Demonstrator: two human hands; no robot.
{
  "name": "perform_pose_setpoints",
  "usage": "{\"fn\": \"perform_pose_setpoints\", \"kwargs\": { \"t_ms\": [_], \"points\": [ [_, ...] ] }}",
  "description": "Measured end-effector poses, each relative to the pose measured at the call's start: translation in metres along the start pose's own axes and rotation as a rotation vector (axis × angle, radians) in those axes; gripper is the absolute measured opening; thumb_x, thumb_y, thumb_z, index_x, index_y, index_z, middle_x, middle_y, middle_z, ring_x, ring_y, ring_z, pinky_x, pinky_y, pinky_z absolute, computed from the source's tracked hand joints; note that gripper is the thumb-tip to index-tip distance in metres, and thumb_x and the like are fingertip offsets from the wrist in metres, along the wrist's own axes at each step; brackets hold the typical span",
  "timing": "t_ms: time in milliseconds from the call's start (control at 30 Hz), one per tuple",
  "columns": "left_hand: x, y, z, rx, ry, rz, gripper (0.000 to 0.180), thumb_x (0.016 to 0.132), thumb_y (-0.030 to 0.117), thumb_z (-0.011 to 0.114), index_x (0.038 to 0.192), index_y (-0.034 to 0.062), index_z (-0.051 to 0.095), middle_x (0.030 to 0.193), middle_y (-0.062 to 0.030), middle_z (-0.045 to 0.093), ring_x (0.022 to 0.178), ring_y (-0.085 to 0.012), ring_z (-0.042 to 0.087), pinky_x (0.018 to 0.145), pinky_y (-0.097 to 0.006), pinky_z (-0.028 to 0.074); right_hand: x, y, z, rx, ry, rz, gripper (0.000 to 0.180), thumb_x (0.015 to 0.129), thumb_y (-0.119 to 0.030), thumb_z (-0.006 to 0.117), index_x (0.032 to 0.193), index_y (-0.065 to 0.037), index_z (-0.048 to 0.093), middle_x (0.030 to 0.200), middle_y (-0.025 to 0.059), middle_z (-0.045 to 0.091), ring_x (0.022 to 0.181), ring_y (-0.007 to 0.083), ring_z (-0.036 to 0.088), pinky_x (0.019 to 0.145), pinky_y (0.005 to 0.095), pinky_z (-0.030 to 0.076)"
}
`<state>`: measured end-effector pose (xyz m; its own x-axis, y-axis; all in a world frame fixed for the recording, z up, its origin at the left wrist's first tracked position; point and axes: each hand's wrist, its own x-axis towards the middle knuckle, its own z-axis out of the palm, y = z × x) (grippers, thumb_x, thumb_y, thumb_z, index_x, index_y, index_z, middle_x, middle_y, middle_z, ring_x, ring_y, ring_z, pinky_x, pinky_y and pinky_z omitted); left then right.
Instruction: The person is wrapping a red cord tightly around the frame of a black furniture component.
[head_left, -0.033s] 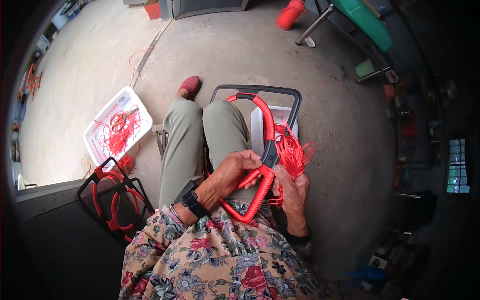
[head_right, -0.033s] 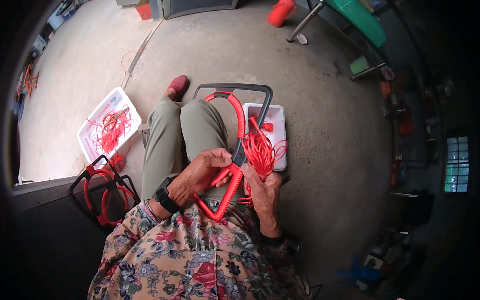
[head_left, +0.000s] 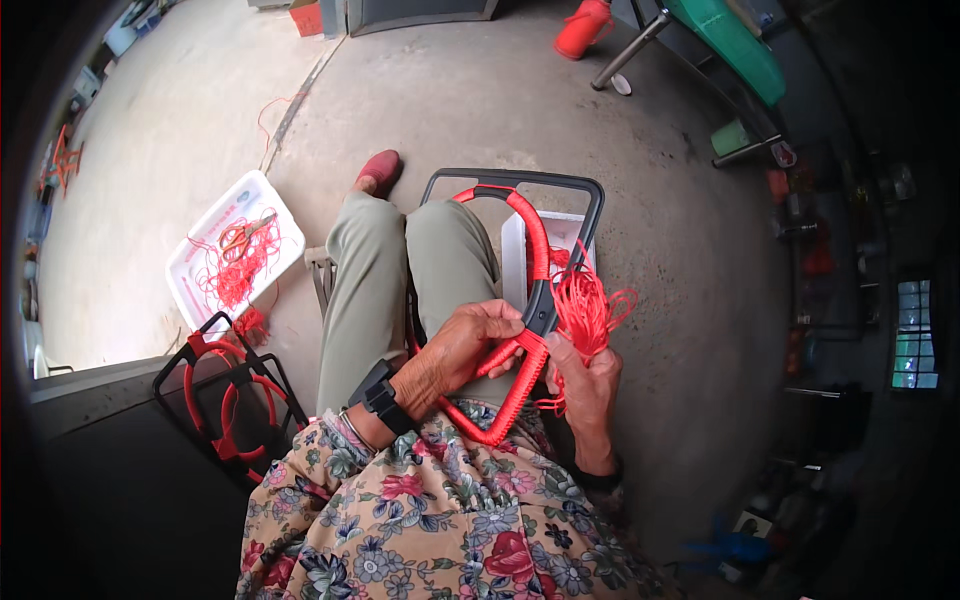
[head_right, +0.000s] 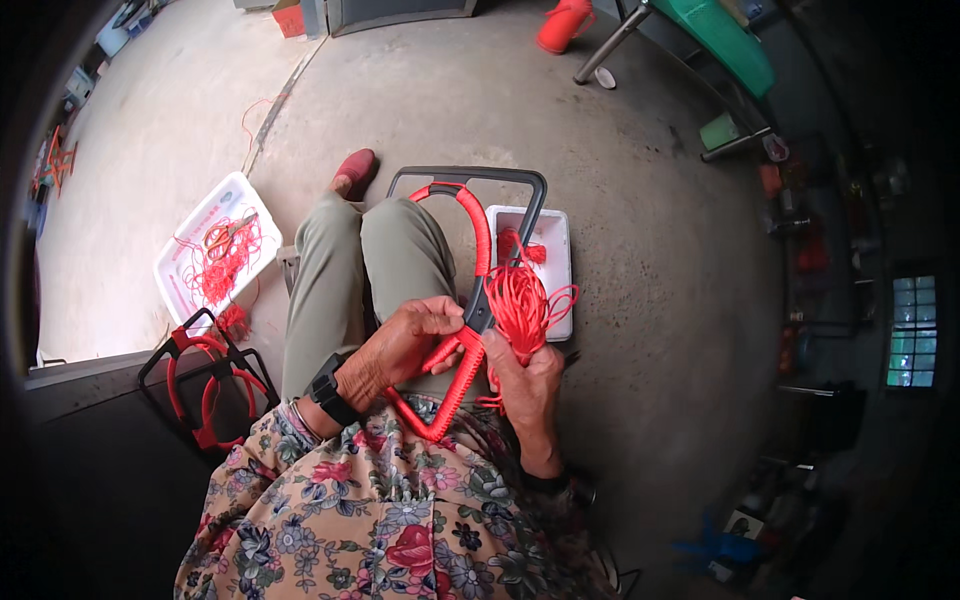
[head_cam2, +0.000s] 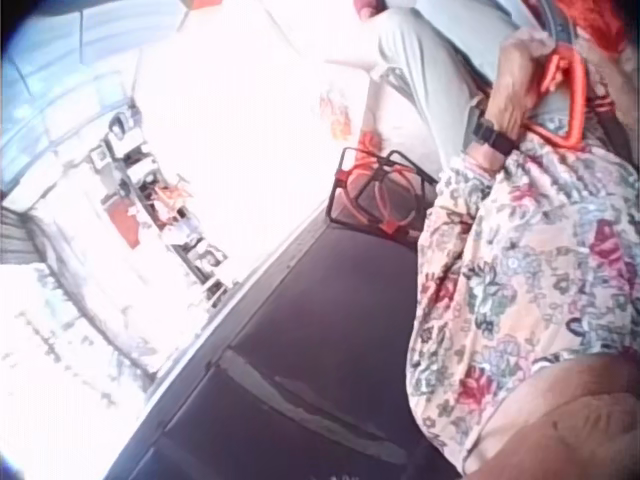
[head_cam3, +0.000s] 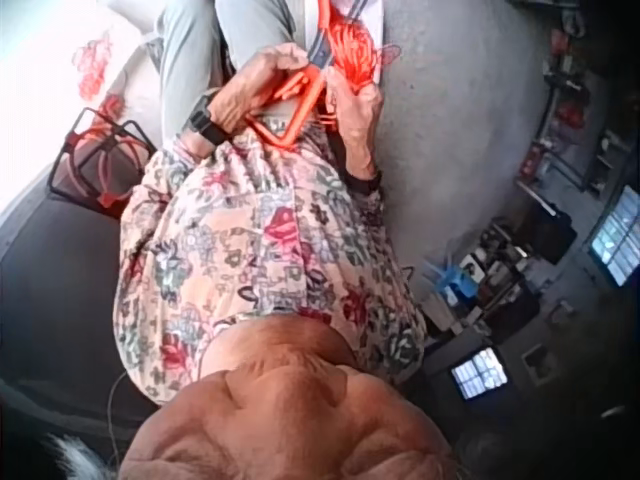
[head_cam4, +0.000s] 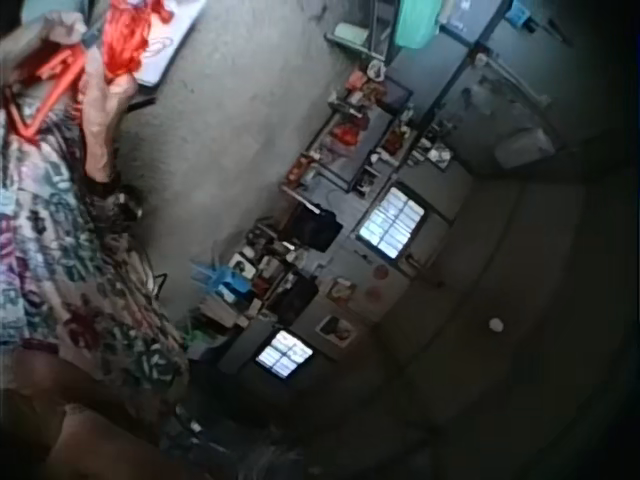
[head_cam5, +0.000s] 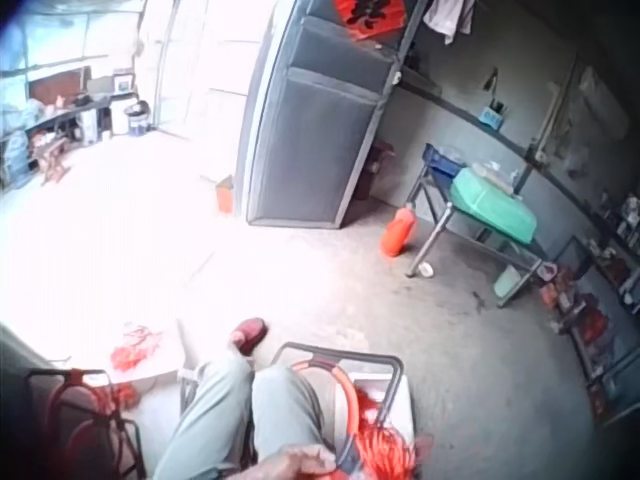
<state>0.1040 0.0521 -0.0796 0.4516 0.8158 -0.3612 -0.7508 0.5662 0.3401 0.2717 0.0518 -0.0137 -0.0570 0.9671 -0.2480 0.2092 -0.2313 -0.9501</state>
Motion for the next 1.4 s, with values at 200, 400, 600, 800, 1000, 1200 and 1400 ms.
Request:
{"fn": "perform_pose_setpoints", "kwargs": {
  "t_ms": [200,400,600,800,1000,1200,1400],
  "points": [
    [-0.006,0.006,0.0,-0.032,-0.005,0.003,0.01,0.09,0.008,0.053,0.092,-0.0014,0.052,0.062,-0.0109,0.055,0.043,-0.0177,0.049,0.038,-0.026,0.035,-0.011,-0.013,0.016,-0.074,-0.007,-0.122,0.012,0.084,-0.011,0.066,0.077,-0.001,0.061,0.055,-0.0013,0.052,0.047,0.0059,0.046,0.044,0.0255,0.036],
    [-0.003,-0.003,-0.006,0.054,0.046,0.029,0.015,0.09,0.01,0.054,0.09,-0.0046,0.058,0.066,-0.0096,0.058,0.045,-0.0147,0.049,0.038,-0.025,0.037,-0.019,0.0,0.015,-0.033,0.042,-0.086,0.01,0.082,-0.011,0.067,0.081,-0.002,0.062,0.059,-0.0014,0.053,0.049,0.0056,0.046,0.045,0.0257,0.037],
    [-0.012,-0.003,-0.007,0.166,0.055,0.01,0.017,0.091,0.013,0.055,0.091,-0.0035,0.059,0.067,-0.0076,0.059,0.046,-0.0121,0.049,0.038,-0.024,0.036,-0.027,0.01,0.016,-0.146,0.054,-0.239,0.01,0.081,-0.011,0.068,0.081,-0.003,0.063,0.06,-0.0007,0.054,0.053,0.0063,0.047,0.049,0.0263,0.039],
    [-0.02,0.012,0.003,0.237,0.141,-0.003,0.017,0.092,0.015,0.054,0.092,-0.0018,0.058,0.065,-0.0071,0.059,0.048,-0.0125,0.052,0.041,-0.023,0.04,-0.017,0.006,0.014,0.028,-0.064,-0.079,0.012,0.084,-0.015,0.066,0.083,-0.003,0.064,0.057,-0.0012,0.053,0.049,0.0055,0.045,0.046,0.0244,0.036],
    [-0.045,0.034,0.004,0.008,0.173,0.376,0.014,0.093,0.013,0.051,0.096,-0.001,0.055,0.066,-0.0084,0.059,0.047,-0.0133,0.052,0.042,-0.024,0.04,0.003,-0.009,0.044,0.468,-0.192,0.142,0.026,0.092,-0.026,0.058,0.092,-0.001,0.061,0.053,-0.0011,0.048,0.043,0.0064,0.043,0.04,0.023,0.032],
    [-0.079,0.059,-0.021,-0.163,0.057,0.62,0.021,0.087,0.021,0.051,0.089,-0.0001,0.052,0.063,-0.0105,0.05,0.049,-0.0197,0.046,0.043,-0.029,0.038,0.03,-0.009,0.068,0.592,-0.368,0.197,0.021,0.092,-0.022,0.058,0.095,-0.001,0.058,0.052,-0.0014,0.042,0.041,0.0075,0.039,0.039,0.0239,0.033],
    [-0.094,0.073,-0.02,-0.244,0.097,0.717,0.028,0.089,0.02,0.041,0.099,-0.0025,0.054,0.06,-0.0078,0.044,0.05,-0.0194,0.042,0.044,-0.029,0.036,0.036,-0.017,0.092,0.641,-0.489,0.28,0.015,0.091,-0.014,0.058,0.096,-0.001,0.058,0.052,-0.0012,0.043,0.04,0.0073,0.039,0.039,0.0238,0.034]
  ]
}}
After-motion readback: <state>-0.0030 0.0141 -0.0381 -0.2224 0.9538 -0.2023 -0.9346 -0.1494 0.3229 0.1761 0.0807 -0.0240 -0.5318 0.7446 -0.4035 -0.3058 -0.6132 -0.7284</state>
